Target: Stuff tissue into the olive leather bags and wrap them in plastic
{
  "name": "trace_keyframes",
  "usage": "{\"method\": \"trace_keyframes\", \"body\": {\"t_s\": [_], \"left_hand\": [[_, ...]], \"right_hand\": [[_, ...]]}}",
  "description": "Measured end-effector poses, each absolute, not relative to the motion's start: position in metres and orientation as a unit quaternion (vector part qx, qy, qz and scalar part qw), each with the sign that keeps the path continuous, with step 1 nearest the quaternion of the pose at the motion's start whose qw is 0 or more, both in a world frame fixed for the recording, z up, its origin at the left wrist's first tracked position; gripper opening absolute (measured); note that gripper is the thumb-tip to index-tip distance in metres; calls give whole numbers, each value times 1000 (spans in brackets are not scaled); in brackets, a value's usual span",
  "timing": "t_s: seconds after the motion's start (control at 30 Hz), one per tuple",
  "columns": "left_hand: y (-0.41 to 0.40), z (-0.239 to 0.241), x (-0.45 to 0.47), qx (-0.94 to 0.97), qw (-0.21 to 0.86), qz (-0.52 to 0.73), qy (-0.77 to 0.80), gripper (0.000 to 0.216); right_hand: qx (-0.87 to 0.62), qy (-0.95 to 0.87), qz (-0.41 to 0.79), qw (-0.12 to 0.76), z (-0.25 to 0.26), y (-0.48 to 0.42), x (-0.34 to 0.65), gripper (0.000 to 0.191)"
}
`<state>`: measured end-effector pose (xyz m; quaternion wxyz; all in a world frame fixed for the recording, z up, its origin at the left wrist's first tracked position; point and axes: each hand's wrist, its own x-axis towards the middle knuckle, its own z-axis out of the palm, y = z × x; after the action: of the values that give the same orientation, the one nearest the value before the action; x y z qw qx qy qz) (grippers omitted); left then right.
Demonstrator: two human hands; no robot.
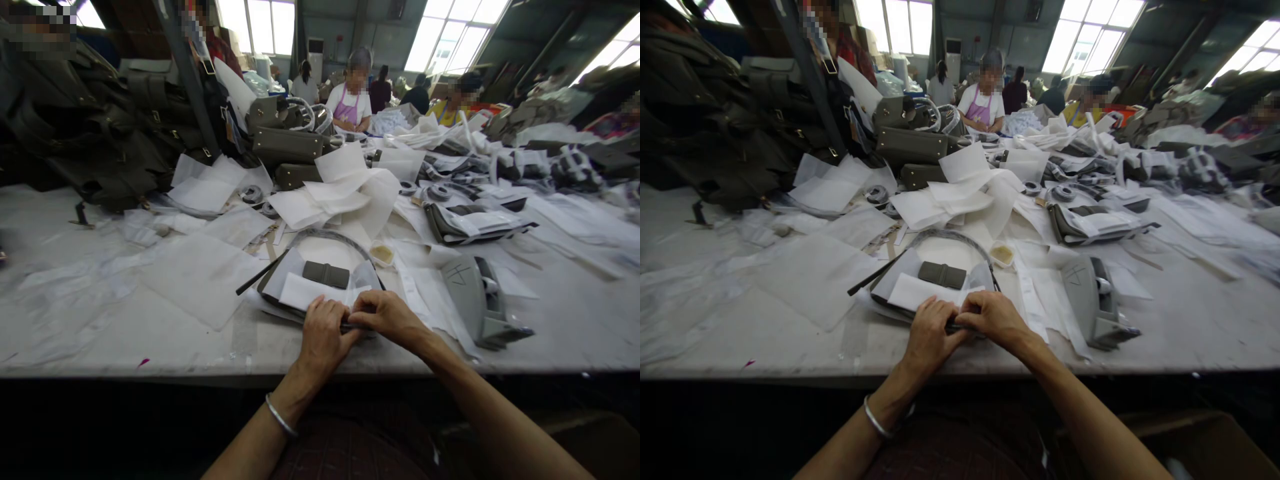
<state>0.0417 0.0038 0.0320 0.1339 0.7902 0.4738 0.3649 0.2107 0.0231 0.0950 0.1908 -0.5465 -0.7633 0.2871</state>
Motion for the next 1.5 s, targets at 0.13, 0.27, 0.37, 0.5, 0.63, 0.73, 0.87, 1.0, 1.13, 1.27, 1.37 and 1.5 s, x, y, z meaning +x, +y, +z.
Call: {"method": "trace_keyframes", "body": {"t_s": [0.13,0.27,0.37,0.5,0.63,0.73,0.87,1.0,1.13,1.27,1.37,1.5], "left_hand": [[3,34,36,814,151,330,453,22],[2,33,31,834,167,320,417,25],[1,30,29,831,166,341,406,24],[3,30,34,807,157,364,436,7],[5,31,42,789,120,370,475,7],[6,31,46,788,91,363,488,14],[7,30,48,795,61,354,489,14],[5,27,40,820,62,356,444,6],[2,26,27,866,63,328,372,25],[-3,25,20,884,44,328,329,26],[-7,24,22,890,23,330,312,28],[-12,21,30,882,13,323,342,32]], "right_hand": [[-408,-871,171,212,96,9,202,10],[-301,-926,93,207,100,-6,191,20],[-302,-926,52,222,101,-1,190,27],[-351,-907,55,227,99,22,200,21],[-399,-882,106,227,88,40,209,15],[-432,-869,126,207,76,45,213,13],[-471,-851,136,189,67,47,215,11],[-501,-826,190,176,69,50,213,10],[-543,-782,273,135,74,57,212,10],[-561,-762,301,117,73,62,212,12],[-580,-749,300,112,71,63,211,14],[-605,-739,279,105,75,61,207,7]]}}
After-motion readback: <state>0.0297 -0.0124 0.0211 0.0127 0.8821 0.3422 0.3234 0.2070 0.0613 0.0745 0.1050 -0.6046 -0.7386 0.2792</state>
